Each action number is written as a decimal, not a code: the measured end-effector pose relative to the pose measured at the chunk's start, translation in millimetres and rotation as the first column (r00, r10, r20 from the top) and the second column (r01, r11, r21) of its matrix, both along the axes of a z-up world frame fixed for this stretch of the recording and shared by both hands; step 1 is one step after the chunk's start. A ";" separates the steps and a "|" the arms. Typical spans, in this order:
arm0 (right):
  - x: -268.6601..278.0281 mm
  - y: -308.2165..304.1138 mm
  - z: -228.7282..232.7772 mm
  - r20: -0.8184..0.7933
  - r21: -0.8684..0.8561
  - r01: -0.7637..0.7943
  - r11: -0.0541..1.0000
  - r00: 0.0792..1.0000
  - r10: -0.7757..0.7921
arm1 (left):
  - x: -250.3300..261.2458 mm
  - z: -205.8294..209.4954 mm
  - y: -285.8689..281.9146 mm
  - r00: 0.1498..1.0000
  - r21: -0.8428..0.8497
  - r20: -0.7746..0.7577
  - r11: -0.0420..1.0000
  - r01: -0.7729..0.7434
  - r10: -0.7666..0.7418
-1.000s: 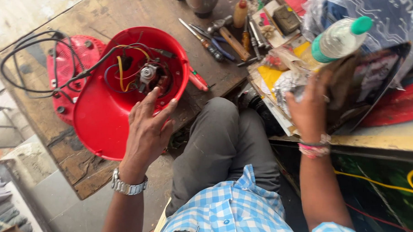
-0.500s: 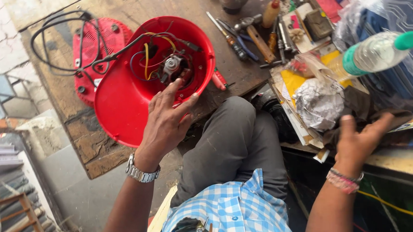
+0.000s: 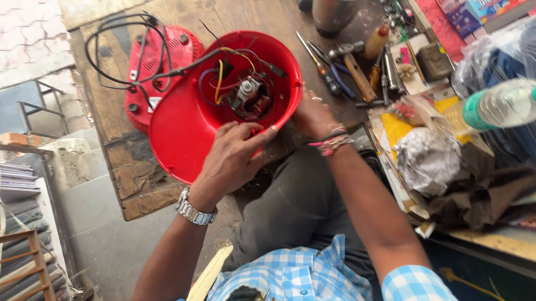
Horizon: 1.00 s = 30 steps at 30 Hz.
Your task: The person repairs a red electric fan motor by manipulating its internal wiring. They use a screwdriver to adjust components and pliers to strip or cut wires within the motor housing.
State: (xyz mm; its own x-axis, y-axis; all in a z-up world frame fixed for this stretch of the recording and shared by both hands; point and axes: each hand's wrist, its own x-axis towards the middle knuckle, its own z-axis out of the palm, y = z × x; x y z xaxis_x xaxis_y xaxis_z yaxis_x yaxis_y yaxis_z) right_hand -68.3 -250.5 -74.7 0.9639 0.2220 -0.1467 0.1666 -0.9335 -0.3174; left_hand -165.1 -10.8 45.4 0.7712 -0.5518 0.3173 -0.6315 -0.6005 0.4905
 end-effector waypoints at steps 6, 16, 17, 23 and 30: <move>0.2 -23.0 3.7 -0.090 0.020 -0.183 0.983 0.979 0.184 | 5.6 -3.7 5.7 0.998 -0.065 -0.051 0.997 0.037 -0.040; -8.8 -23.0 -88.2 0.333 -0.322 -0.022 0.947 0.933 0.135 | 10.2 -7.9 8.2 0.997 -0.068 -0.001 0.994 0.081 -0.081; -8.2 -25.3 -85.2 0.275 -0.354 0.006 0.935 0.956 0.098 | 9.5 -6.9 7.7 0.997 -0.056 0.003 0.995 0.083 -0.083; -18.6 -45.8 -72.5 0.324 -0.423 0.168 0.890 0.946 -0.024 | 17.6 -8.3 12.3 0.986 -0.049 -0.017 0.985 0.165 -0.166; -39.2 -38.6 -42.4 0.479 -0.310 0.166 0.936 0.878 0.003 | 50.2 -1.3 4.4 0.949 -0.027 -0.015 0.949 0.314 -0.315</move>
State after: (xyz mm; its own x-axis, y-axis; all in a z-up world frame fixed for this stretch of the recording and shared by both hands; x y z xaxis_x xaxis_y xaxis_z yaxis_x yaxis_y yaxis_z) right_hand -107.5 -289.1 -117.1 0.9488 0.1591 0.2728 0.1338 -0.9850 0.1092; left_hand -114.9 -6.4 44.1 0.5658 -0.7595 0.3209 -0.7769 -0.3608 0.5160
